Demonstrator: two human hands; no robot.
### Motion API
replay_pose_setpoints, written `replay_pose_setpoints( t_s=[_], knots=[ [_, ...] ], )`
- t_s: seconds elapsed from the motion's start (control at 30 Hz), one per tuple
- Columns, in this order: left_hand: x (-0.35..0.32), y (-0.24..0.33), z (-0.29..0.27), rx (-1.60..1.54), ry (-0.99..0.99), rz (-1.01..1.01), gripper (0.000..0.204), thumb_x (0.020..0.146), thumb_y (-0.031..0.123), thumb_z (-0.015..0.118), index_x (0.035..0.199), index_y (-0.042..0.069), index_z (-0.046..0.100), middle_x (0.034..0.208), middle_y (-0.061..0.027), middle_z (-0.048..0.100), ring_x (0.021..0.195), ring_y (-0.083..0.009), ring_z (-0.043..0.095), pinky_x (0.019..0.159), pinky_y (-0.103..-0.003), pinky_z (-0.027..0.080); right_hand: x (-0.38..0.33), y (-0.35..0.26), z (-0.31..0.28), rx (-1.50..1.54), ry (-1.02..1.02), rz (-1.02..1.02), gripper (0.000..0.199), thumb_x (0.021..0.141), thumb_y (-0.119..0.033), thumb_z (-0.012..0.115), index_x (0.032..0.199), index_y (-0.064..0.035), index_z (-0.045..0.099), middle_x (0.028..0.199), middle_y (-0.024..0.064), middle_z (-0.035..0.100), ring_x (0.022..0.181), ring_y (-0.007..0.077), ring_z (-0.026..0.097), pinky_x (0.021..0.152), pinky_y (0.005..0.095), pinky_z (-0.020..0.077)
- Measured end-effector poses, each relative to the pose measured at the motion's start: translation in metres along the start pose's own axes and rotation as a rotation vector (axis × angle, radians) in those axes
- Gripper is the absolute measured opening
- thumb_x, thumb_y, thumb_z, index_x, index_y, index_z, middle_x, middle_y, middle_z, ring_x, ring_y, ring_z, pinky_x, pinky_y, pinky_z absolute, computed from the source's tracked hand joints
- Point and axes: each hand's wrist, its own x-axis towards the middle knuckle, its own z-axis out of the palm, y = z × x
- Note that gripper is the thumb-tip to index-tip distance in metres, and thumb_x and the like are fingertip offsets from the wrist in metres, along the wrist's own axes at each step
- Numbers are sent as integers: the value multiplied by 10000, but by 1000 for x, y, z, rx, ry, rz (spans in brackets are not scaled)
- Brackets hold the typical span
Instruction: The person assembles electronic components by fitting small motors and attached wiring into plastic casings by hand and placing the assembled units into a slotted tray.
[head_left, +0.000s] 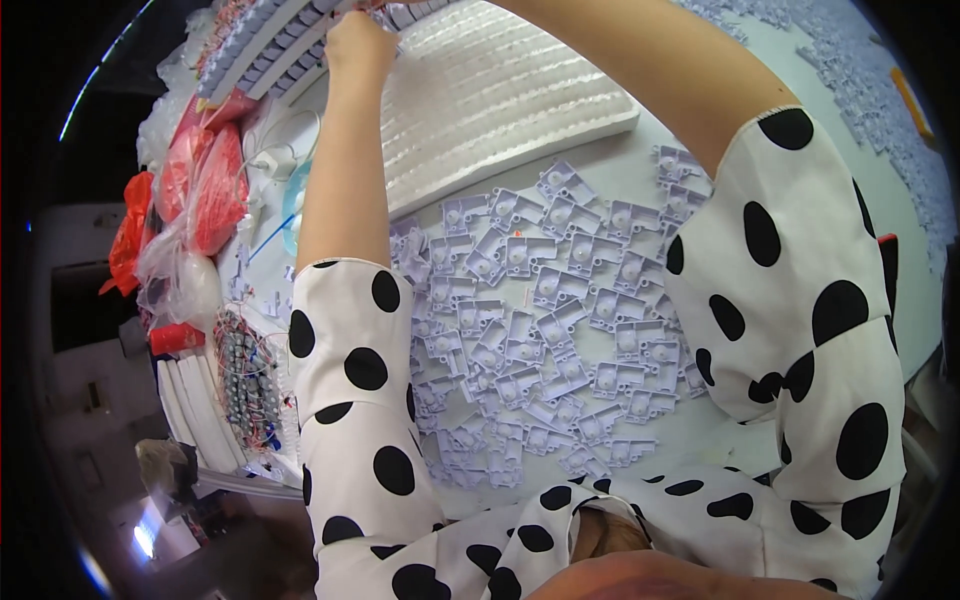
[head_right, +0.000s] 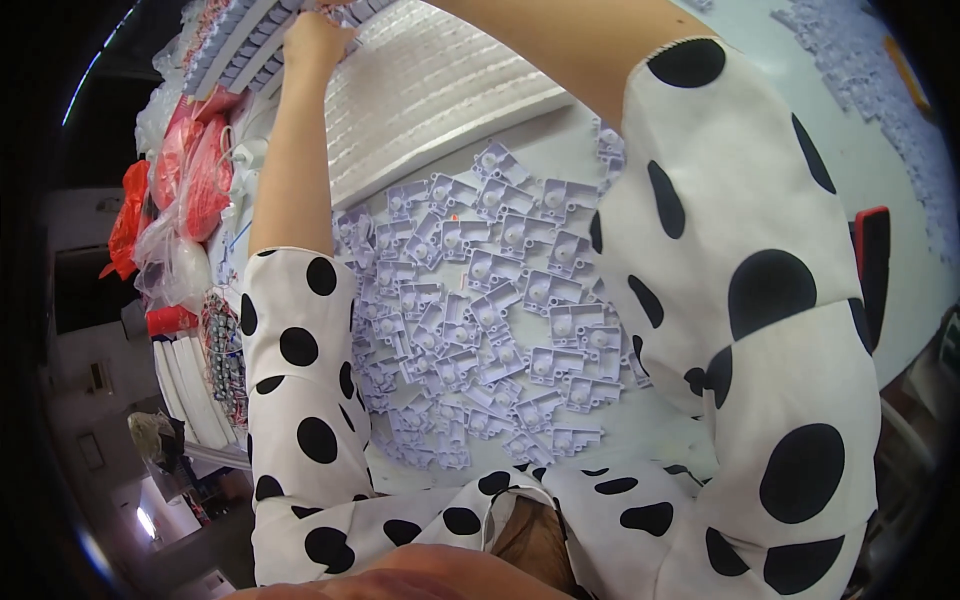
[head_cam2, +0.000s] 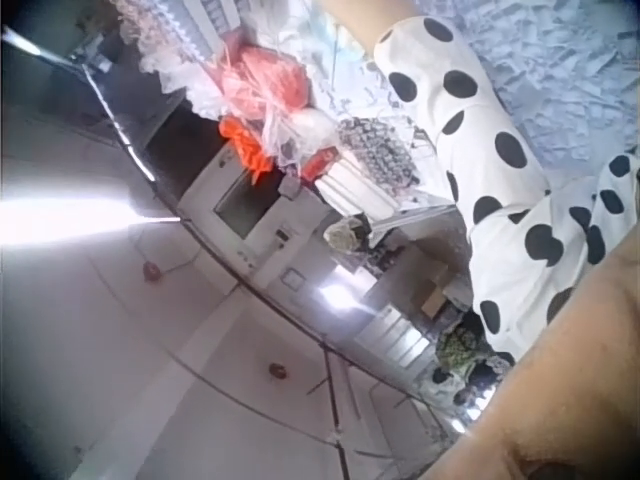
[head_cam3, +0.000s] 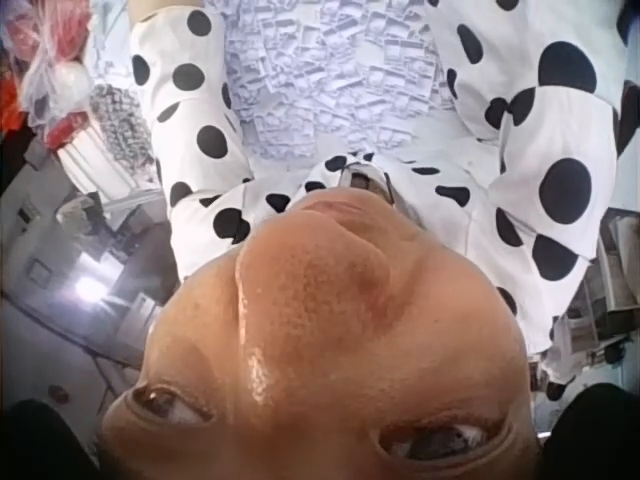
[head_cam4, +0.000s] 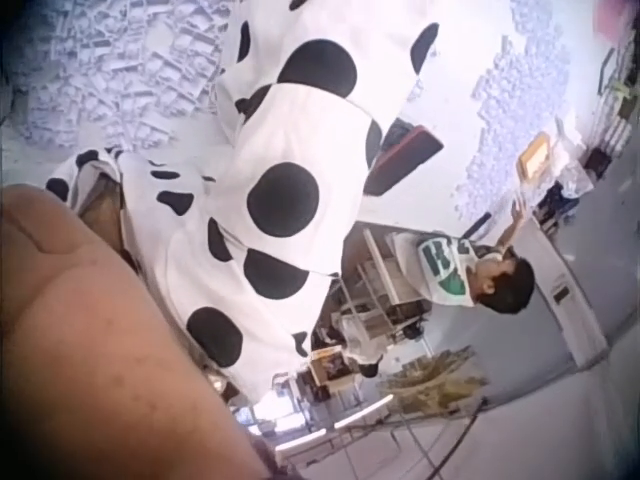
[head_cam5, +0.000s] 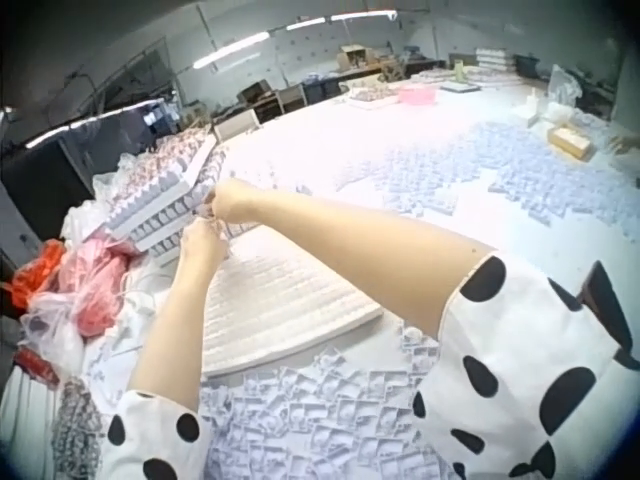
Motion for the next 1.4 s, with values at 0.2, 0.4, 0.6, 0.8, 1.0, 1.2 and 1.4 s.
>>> replay_pose_setpoints(
  t_s=[0.2, 0.4, 0.6, 0.8, 1.0, 1.2, 1.4],
  knots=[
    [-1, 13, -44, -119, -250, 17, 408, 858, 360, 712, 1016, -16, 732, 1038, -260, 708, 1000, -424, 683, 906, -480, 527, -31, -55, -82, -214, -27, -162, 313, 808, -148, 641, 1089, -73, 754, 1035, 179, 738, 986, 314, 697, 881, 406, 530],
    [-71, 10, -233, -298, -42, -64, 480, 938, 438, 652, 1133, 6, 731, 884, -94, 757, 803, -147, 729, 755, -269, 541, -95, -135, -134, -359, -97, -147, 337, 811, -66, 566, 1089, -81, 757, 1052, 182, 735, 973, 336, 698, 859, 430, 533],
    [-246, 22, -349, -385, -43, 30, 317, 963, 210, 669, 1197, -1, 694, 840, -76, 740, 746, -61, 631, 690, -229, 482, -210, -223, -164, -505, -178, -195, 317, 882, -87, 545, 1136, -88, 733, 1037, 168, 731, 970, 336, 686, 869, 435, 528],
    [-407, 44, -329, -883, -244, -148, 323, 923, 79, 712, 1240, 22, 690, 891, -71, 744, 810, -89, 672, 778, -226, 517, -393, -241, -195, -440, -321, -147, 239, 908, -136, 578, 1053, -6, 717, 1018, 184, 725, 928, 362, 692, 856, 433, 539],
    [-484, 82, -296, -1231, -302, -333, 272, 958, 74, 666, 1212, -19, 682, 927, -97, 742, 880, -136, 702, 817, -251, 533, -555, -244, -166, -316, -194, 9, 295, 943, -15, 603, 1224, -72, 676, 1102, 111, 708, 1038, 256, 659, 925, 352, 506],
    [-525, 131, -272, -1398, -114, -285, 242, 970, 31, 623, 1201, -16, 675, 955, -104, 746, 921, -148, 714, 847, -262, 536, -628, -246, -110, -46, 95, 181, 306, 945, 30, 563, 1225, -33, 670, 1137, 107, 707, 1091, 228, 653, 966, 323, 483],
    [-559, 125, -288, -1182, 10, -279, 235, 971, 13, 609, 1194, -1, 681, 964, -97, 747, 910, -142, 718, 830, -260, 547, -619, -252, -62, 173, 211, 113, 286, 958, -7, 586, 1232, -22, 666, 1178, 100, 699, 1130, 187, 633, 999, 304, 448]
  ],
)
